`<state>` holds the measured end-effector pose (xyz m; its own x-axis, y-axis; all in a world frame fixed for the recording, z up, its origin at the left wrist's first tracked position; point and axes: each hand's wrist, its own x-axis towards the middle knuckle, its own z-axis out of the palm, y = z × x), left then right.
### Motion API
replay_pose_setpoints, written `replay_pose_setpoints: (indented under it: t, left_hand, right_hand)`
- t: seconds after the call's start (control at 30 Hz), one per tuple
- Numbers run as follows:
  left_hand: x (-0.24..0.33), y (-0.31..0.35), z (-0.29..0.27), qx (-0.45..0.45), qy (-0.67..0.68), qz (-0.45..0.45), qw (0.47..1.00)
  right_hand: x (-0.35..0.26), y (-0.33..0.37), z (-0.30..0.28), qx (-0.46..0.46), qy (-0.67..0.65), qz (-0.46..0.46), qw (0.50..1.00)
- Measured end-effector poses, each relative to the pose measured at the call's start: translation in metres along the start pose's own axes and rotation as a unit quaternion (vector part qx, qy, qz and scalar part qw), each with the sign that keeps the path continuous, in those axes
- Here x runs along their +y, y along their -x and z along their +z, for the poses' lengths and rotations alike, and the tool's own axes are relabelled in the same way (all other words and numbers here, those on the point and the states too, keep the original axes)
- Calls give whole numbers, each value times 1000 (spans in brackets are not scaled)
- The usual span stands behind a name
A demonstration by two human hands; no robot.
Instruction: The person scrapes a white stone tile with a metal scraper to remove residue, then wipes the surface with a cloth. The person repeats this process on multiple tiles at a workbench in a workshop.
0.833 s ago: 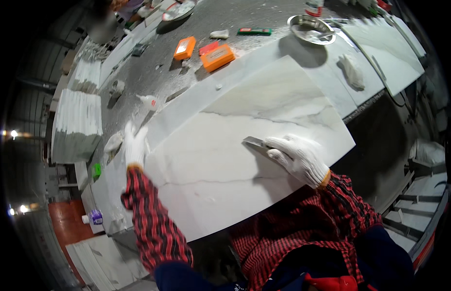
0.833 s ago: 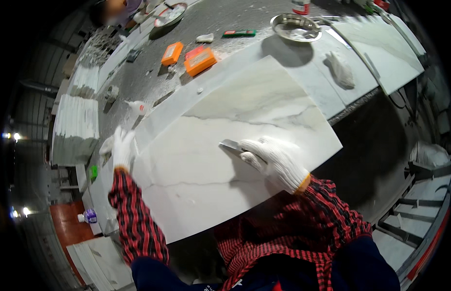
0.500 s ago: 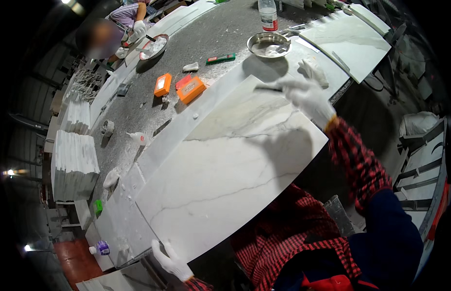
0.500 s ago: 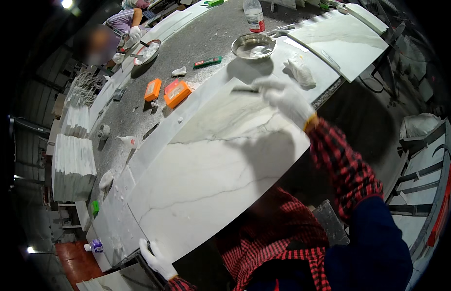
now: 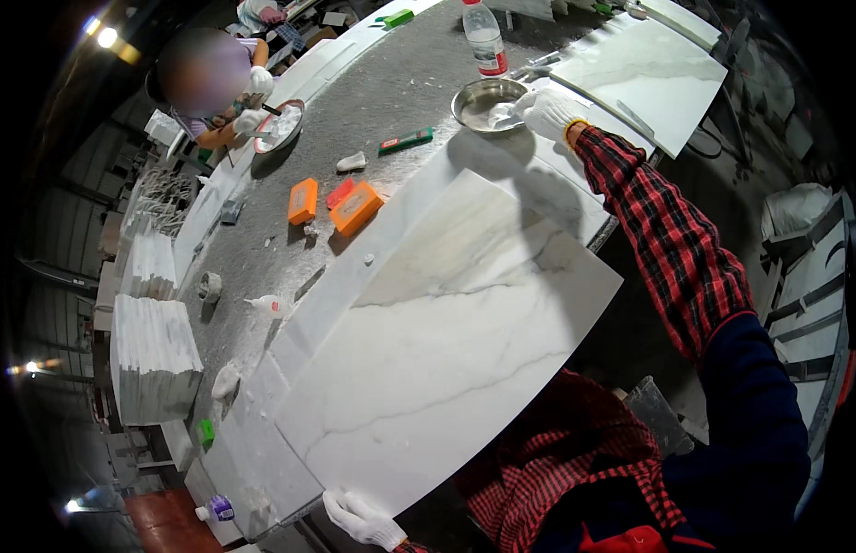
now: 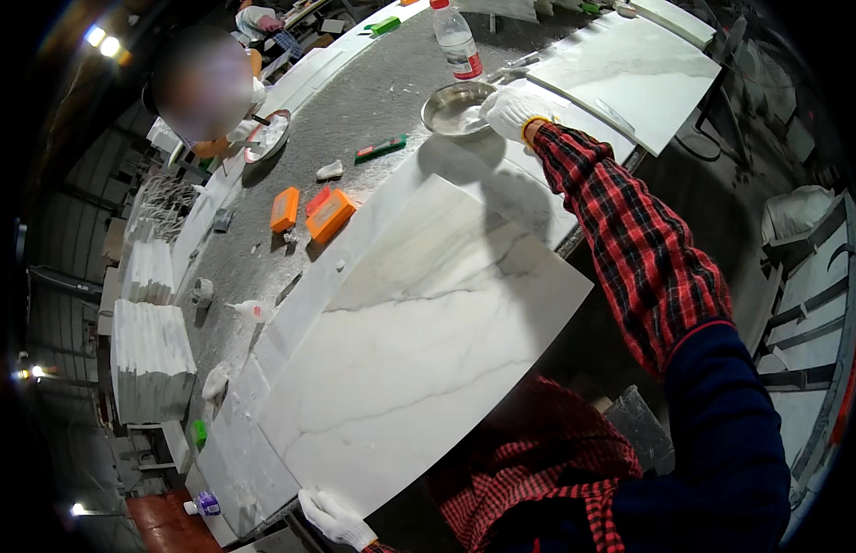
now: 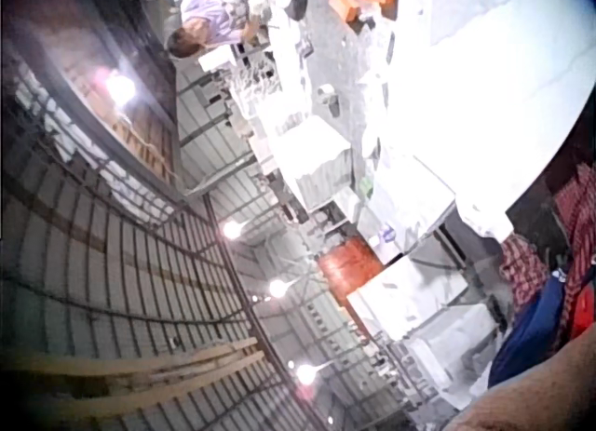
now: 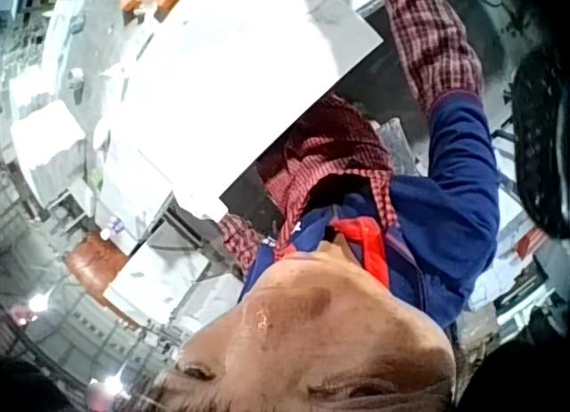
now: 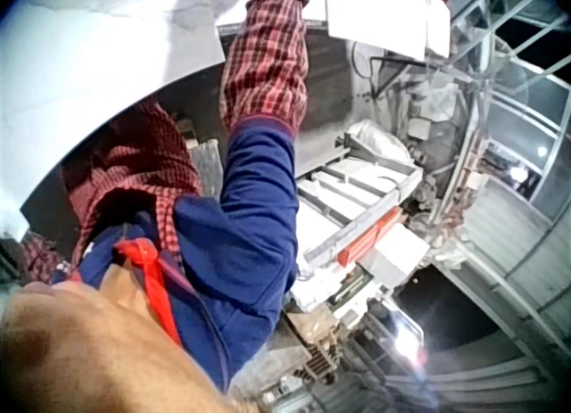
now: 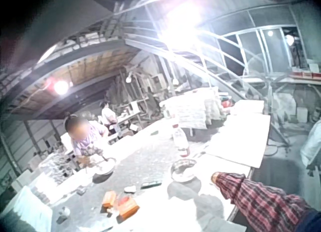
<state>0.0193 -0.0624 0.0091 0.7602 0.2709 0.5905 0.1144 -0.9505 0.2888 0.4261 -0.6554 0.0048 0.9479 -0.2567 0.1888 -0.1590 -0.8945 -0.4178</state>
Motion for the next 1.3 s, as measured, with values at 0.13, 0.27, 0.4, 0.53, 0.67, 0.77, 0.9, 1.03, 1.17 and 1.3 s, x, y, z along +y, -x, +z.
replay_pose_setpoints:
  t: [0.13, 0.27, 0.4, 0.53, 0.67, 0.77, 0.9, 1.03, 1.17, 1.3]
  left_hand:
    - [-13, 10, 10, -25, 9, -180, 983]
    - [-12, 10, 4, -25, -3, -194, 981]
    - [-6, 8, 5, -13, 14, -203, 979]
    - [-6, 8, 7, -24, 13, -205, 978]
    - [-5, 2, 2, 19, -3, -57, 998]
    - [-9, -1, 2, 31, 50, 16, 998]
    - [0, -5, 8, 21, 49, -27, 998]
    - [-4, -2, 11, 12, 32, -122, 992]
    - [-13, 6, 2, -17, 28, -196, 980]
    - [13, -54, -12, -34, 53, -204, 977]
  right_hand:
    - [19, 6, 0, 45, 55, -103, 992]
    - [-14, 29, -16, -84, -202, 83, 972]
    - [-14, 24, -16, -18, -138, 25, 990]
    - [-13, 8, -13, 23, 9, -52, 998]
    - [-36, 8, -20, -9, 24, -43, 999]
    - [-33, 10, -22, -21, 5, -58, 998]
    - [-5, 18, -18, 13, -77, -2, 997]
    - [-39, 63, -43, -30, -296, 76, 952]
    - [-70, 101, -56, -33, -412, 46, 909]
    - [-98, 93, -41, -117, -519, 66, 844]
